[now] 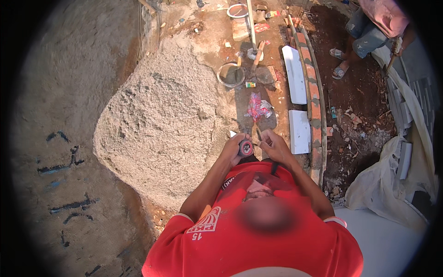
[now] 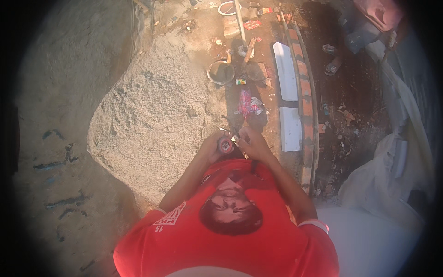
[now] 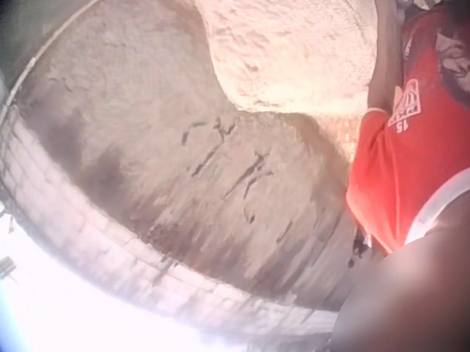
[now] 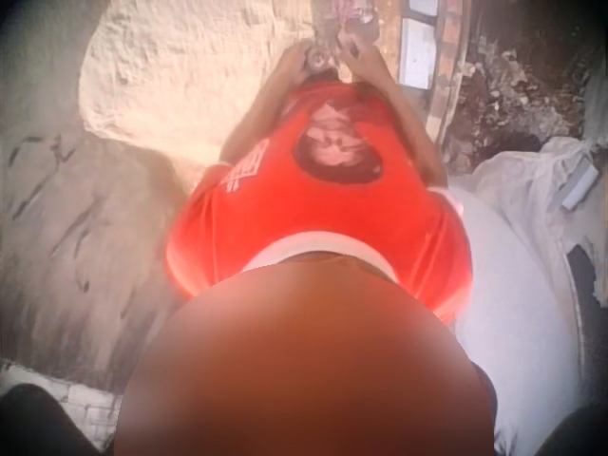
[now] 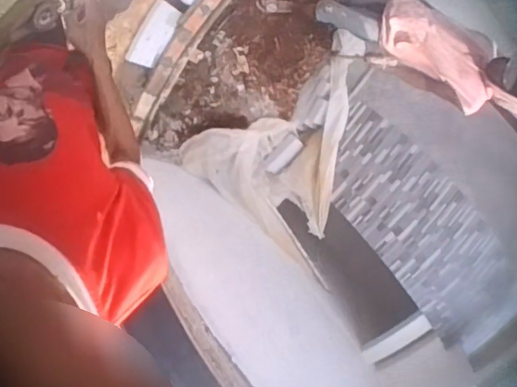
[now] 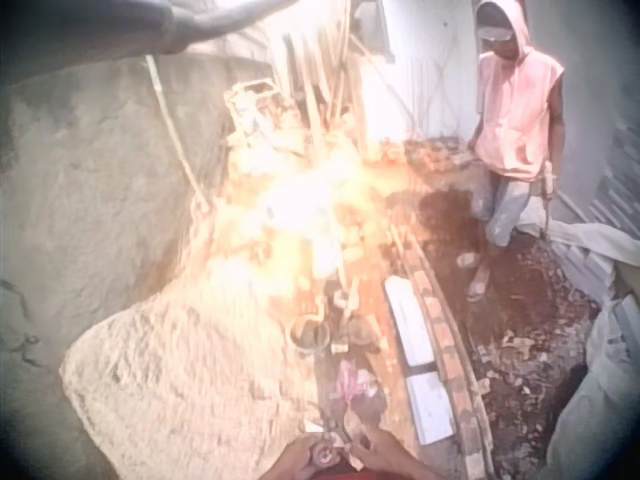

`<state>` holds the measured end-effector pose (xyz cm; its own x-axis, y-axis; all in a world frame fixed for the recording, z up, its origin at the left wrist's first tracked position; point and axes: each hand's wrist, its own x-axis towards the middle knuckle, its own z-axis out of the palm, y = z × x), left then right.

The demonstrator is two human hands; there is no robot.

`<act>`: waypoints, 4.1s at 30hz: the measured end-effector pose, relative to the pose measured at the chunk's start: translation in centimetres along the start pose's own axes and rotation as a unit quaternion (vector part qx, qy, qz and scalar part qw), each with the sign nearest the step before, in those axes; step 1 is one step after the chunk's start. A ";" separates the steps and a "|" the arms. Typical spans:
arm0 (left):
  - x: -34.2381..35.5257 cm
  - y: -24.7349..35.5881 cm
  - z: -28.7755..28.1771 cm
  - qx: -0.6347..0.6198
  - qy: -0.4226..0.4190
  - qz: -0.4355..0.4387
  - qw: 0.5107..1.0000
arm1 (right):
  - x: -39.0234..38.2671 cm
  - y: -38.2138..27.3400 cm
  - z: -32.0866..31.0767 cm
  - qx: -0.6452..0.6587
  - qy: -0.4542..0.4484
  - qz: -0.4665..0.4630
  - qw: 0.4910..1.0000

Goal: The person scoops mortar from a bucket with a trowel and applies it to a partially built brick wall. They then place a white rectangular block onto the mortar bed and tap it into position.

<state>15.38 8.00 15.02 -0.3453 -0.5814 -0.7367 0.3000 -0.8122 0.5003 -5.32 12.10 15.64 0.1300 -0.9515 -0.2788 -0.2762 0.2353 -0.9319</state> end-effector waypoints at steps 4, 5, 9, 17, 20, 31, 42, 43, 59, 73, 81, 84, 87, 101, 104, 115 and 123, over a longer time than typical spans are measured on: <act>1.3 4.8 -4.0 -0.021 0.015 0.022 0.999 | 6.1 0.7 0.7 -0.002 0.037 -0.016 0.999; 1.9 6.2 -5.1 -0.030 0.017 0.020 0.999 | 7.8 0.9 0.6 -0.002 0.048 -0.031 0.998; 3.8 10.9 -8.8 -0.036 0.034 0.049 0.998 | 13.2 1.4 -0.9 -0.025 0.089 -0.015 0.996; 12.2 19.7 -10.0 -0.105 0.024 0.044 0.993 | 23.5 3.8 -5.1 -0.020 0.092 0.090 0.991; 16.4 24.0 -9.9 -0.091 0.040 0.061 0.993 | 31.0 4.5 -5.8 -0.018 0.091 0.126 0.988; 25.7 45.4 -12.1 -0.082 0.114 0.126 0.982 | 59.8 -9.6 -7.2 -0.046 0.023 -0.039 0.998; 48.5 64.9 -18.8 -0.157 0.082 0.016 0.984 | 82.4 -8.2 -6.0 0.028 0.093 0.105 0.990; 51.0 68.0 -19.3 -0.128 0.104 -0.009 0.986 | 85.2 -9.1 -5.9 0.020 0.127 0.121 0.984; 72.9 110.5 -21.4 -0.065 0.079 0.032 0.994 | 109.1 -16.1 -15.9 0.096 0.334 0.217 0.912; 93.2 121.1 -22.4 0.199 0.286 -0.148 0.926 | 138.9 -20.8 -28.4 0.068 0.342 0.135 0.927; 103.8 130.3 -20.7 0.145 0.247 -0.175 0.942 | 153.1 -20.8 -41.3 0.011 0.389 0.112 0.914; 112.4 135.7 -16.3 0.162 0.205 -0.165 0.951 | 158.3 -19.6 -45.3 0.039 0.448 0.113 0.886; 121.8 143.4 -8.9 0.228 0.095 -0.160 0.956 | 162.7 -20.4 -49.2 0.091 0.489 0.132 0.857; 151.5 164.5 35.4 0.141 -0.059 0.057 0.987 | 175.4 -15.9 -71.6 0.106 0.552 0.115 0.819; 155.6 162.4 42.7 0.023 -0.095 0.027 0.995 | 178.5 -12.8 -80.5 0.074 0.515 0.149 0.841; 167.7 165.5 72.6 -0.026 -0.177 0.040 0.983 | 187.0 -19.4 -126.4 -0.092 0.547 0.077 0.828; 179.2 168.4 83.6 0.014 -0.166 0.005 0.986 | 194.1 -25.6 -143.9 -0.075 0.608 0.012 0.790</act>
<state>-70.34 -236.94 5.27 -0.6156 -0.5696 -0.5446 0.2823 -0.8046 0.5224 -110.03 -207.07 18.77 -0.8632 -0.4555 0.2176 -0.3856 0.3167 -0.8666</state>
